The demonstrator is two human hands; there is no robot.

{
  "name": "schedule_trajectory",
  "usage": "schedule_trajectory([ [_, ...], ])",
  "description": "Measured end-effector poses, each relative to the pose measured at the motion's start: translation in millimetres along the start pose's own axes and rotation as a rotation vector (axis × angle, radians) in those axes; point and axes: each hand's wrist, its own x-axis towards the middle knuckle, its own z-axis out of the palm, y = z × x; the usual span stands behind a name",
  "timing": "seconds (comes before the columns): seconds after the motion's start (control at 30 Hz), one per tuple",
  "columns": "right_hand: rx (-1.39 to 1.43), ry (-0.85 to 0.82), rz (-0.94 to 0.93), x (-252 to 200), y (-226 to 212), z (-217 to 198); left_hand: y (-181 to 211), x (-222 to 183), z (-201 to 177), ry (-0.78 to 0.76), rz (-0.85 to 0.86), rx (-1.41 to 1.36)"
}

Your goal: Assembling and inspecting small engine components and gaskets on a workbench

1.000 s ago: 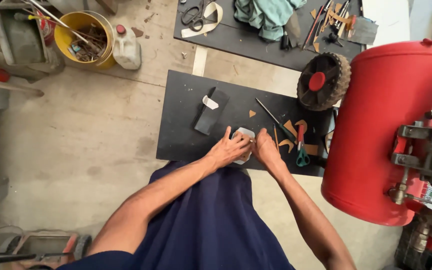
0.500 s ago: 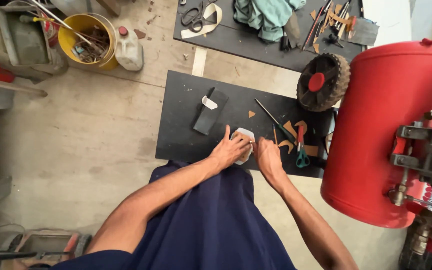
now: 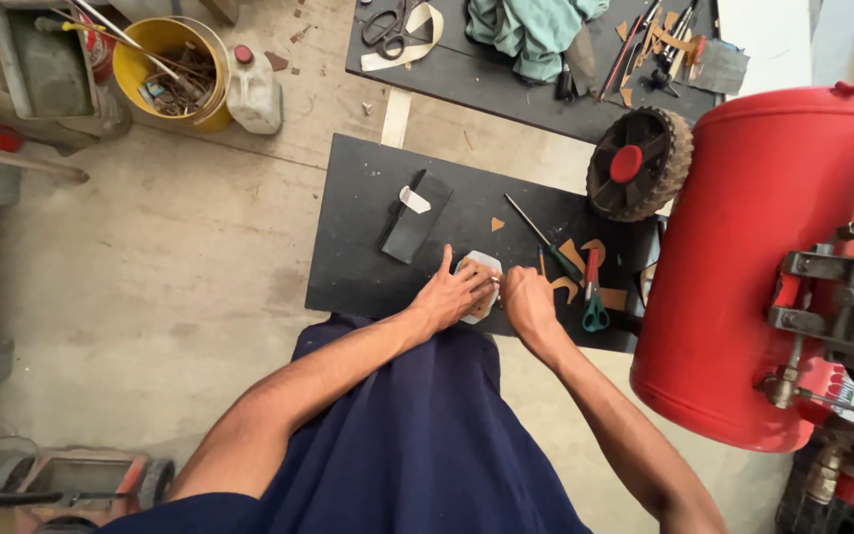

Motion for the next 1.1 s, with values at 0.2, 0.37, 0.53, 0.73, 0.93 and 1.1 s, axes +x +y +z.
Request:
schedule_trajectory([
  [0.2,0.03,0.048,-0.145,-37.0,-31.7,-58.5,0.7,-5.5,-18.7,-0.03,-0.01,0.039],
  [0.37,-0.107,0.21,-0.174,-6.7,19.4,23.4,0.2,-2.5,-8.7,-0.001,-0.008,0.024],
  [0.53,0.014,-0.014,-0.03,3.4,5.6,0.8,1.6,2.5,3.0,0.0,-0.005,0.001],
  [0.73,-0.088,0.052,-0.095,-17.8,-16.5,-18.4,0.1,-1.1,-5.6,0.008,-0.016,-0.018],
  [0.93,-0.058,0.002,-0.049,-12.2,-6.5,-8.1,1.0,-1.9,-6.3,-0.013,-0.013,-0.023],
  [1.1,-0.097,0.033,-0.058,8.3,13.4,14.8,0.5,0.9,1.1,-0.008,-0.018,-0.006],
])
